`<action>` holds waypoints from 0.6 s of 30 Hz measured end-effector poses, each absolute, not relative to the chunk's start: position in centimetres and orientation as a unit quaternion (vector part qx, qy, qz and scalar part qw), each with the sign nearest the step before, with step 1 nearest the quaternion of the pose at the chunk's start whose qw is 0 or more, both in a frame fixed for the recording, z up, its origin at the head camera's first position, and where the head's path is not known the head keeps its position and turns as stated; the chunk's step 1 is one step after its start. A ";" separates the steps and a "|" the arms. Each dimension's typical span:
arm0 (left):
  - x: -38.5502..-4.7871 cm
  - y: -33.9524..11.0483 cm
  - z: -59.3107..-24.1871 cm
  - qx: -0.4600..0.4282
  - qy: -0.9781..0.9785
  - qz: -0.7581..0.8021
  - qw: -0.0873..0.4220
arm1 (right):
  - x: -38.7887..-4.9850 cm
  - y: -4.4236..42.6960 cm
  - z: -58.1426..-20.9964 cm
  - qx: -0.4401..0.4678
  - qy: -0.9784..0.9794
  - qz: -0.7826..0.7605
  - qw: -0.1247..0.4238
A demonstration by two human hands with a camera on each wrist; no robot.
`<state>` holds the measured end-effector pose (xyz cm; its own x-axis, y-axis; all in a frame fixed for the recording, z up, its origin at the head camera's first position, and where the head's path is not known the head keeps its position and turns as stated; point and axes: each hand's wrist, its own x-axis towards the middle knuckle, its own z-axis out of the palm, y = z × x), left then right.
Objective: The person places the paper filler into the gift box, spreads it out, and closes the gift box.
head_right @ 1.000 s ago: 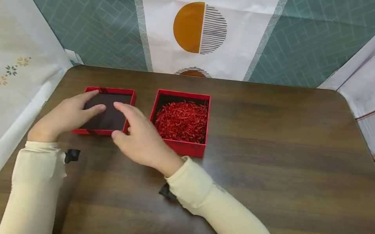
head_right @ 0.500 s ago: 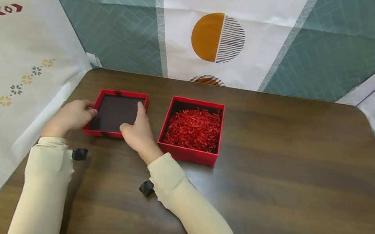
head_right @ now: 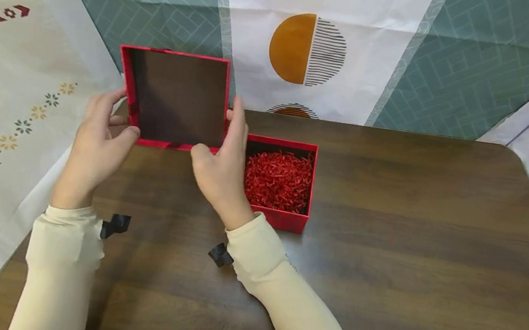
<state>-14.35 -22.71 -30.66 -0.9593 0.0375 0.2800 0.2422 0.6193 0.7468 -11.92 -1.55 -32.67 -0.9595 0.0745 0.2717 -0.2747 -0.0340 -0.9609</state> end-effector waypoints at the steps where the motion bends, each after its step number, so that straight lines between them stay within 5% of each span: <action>1: -14.2 -22.1 -30.6 -0.099 -0.875 -0.452 0.141 | -11.9 -0.7 -32.1 0.074 -0.673 0.724 0.130; 5: -13.7 -19.4 -30.7 -0.196 -0.785 -0.559 0.182 | -11.3 3.3 -30.4 0.105 -0.634 0.751 0.150; 18: -12.2 -14.7 -32.7 -0.319 -0.740 -0.579 0.124 | -6.8 12.8 -30.4 0.196 -0.589 0.767 0.165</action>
